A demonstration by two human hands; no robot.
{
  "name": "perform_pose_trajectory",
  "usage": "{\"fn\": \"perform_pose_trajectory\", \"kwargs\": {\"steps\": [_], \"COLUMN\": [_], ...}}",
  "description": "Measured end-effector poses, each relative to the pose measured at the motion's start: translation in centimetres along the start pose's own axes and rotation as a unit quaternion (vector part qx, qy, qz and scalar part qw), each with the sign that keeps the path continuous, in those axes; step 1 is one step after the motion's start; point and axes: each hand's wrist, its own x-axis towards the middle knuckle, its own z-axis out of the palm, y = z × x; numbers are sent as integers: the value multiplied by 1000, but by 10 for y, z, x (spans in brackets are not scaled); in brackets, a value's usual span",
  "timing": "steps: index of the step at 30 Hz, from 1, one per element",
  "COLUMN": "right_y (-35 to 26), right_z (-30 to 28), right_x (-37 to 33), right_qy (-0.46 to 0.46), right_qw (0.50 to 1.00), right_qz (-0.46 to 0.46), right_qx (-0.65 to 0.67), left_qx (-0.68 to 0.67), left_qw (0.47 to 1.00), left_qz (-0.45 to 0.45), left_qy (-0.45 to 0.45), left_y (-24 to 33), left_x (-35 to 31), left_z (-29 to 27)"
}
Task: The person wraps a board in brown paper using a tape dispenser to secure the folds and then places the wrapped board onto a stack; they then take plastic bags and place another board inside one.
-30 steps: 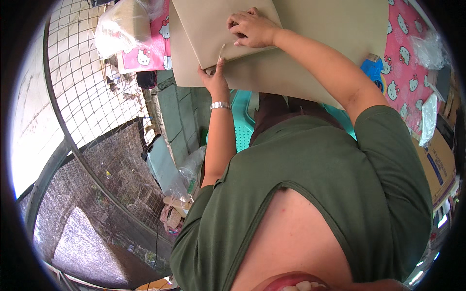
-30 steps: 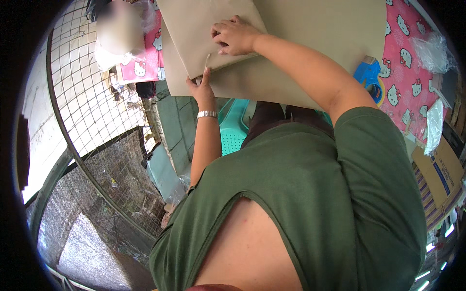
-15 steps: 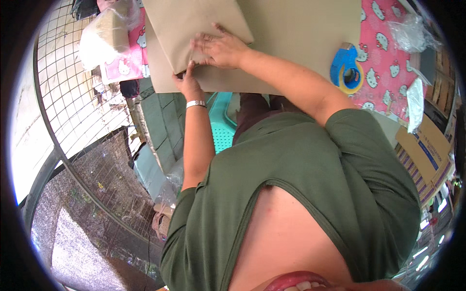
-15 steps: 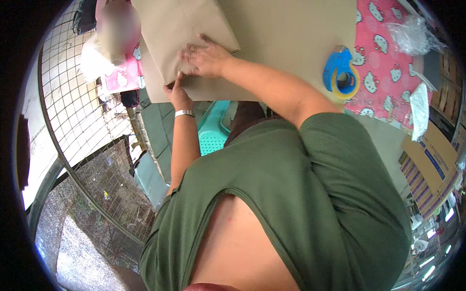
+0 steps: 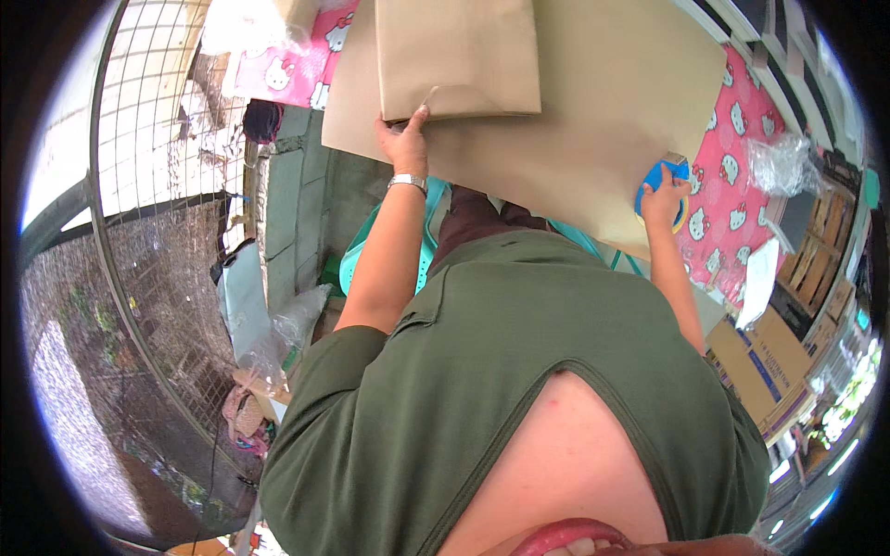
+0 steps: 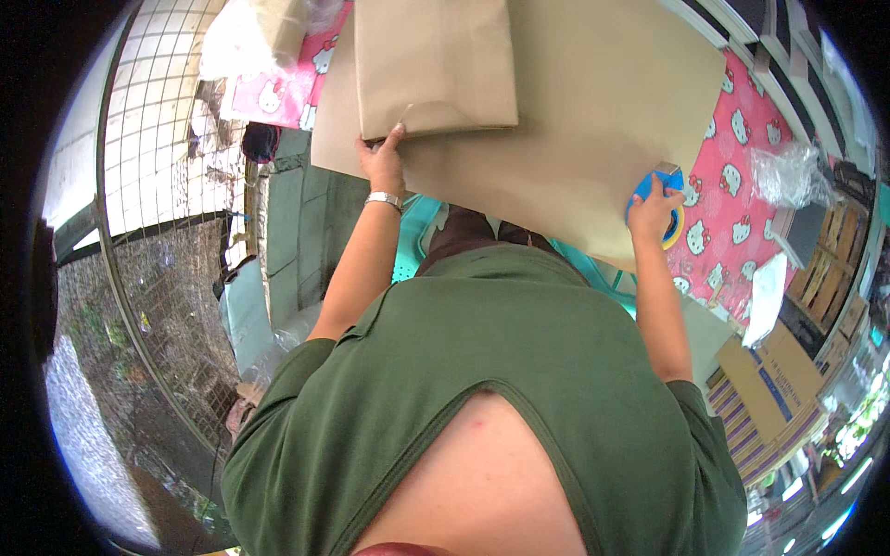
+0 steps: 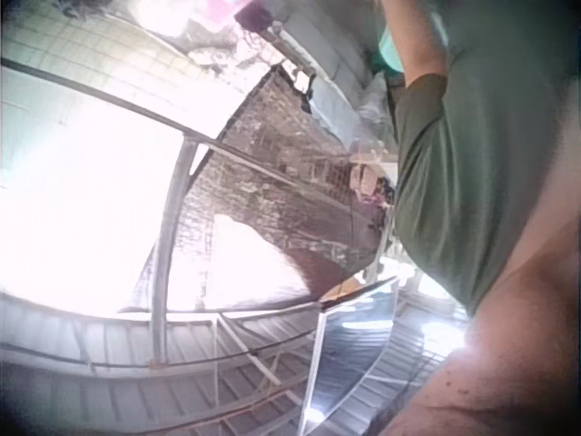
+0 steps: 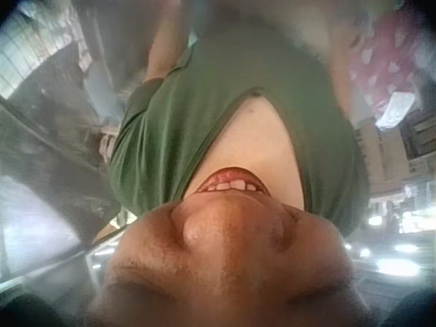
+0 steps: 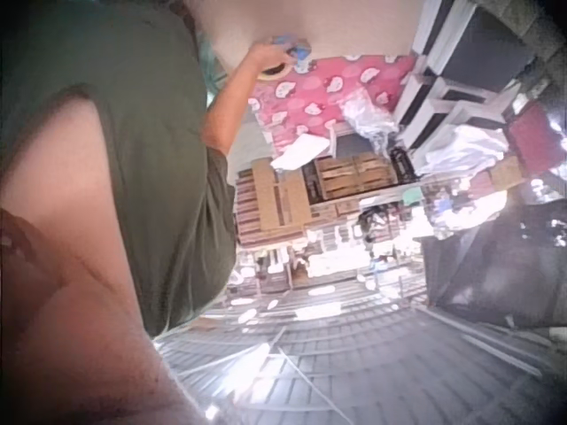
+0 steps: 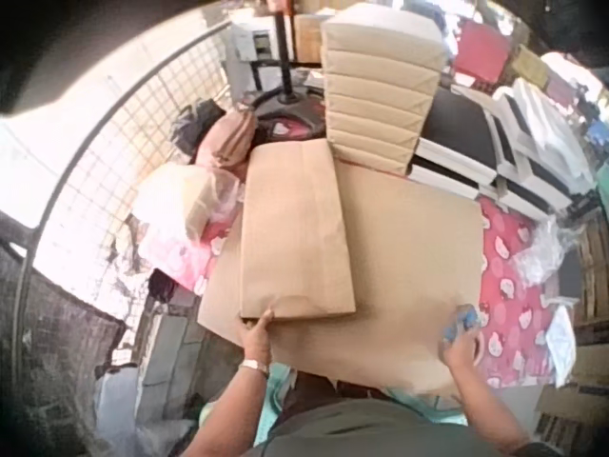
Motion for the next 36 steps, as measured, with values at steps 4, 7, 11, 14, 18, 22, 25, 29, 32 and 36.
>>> {"fn": "perform_pose_trajectory", "kwargs": {"steps": [4, 7, 11, 14, 18, 22, 25, 29, 32, 36], "right_y": [-52, -202, -344, -411, -435, -421, -388, -327, -275, -280], "right_z": [-39, -108, -126, -104, -83, -81, -85, -98, -115, -109], "right_x": [37, 32, 34, 25, 31, 45, 56, 80, 101, 87], "right_qy": [-10, -110, -216, -244, -305, -326, -323, -321, -335, -321], "right_qw": [957, 909, 793, 757, 746, 728, 737, 760, 778, 782], "right_qz": [-262, -370, -566, -603, -578, -577, -569, -537, -484, -421], "right_qx": [122, 155, 64, -54, -127, -173, -168, -175, -218, -329], "left_qx": [-3, -6, 33, 6, 38, 95, 107, 101, 120, 511], "left_qw": [1000, 999, 997, 996, 996, 991, 992, 993, 990, 785], "left_qz": [18, 26, 36, 58, 54, 41, 31, 28, 47, 349], "left_qy": [4, 26, 51, 63, 66, 82, 63, 55, 53, -9], "left_y": [-11, -21, -34, -37, -34, -31, -20, -20, -8, 6], "left_x": [3, 9, 16, 18, 17, 12, 10, 13, 4, -7], "left_z": [1, -4, 0, -1, -3, -4, -2, -10, -3, 21]}}
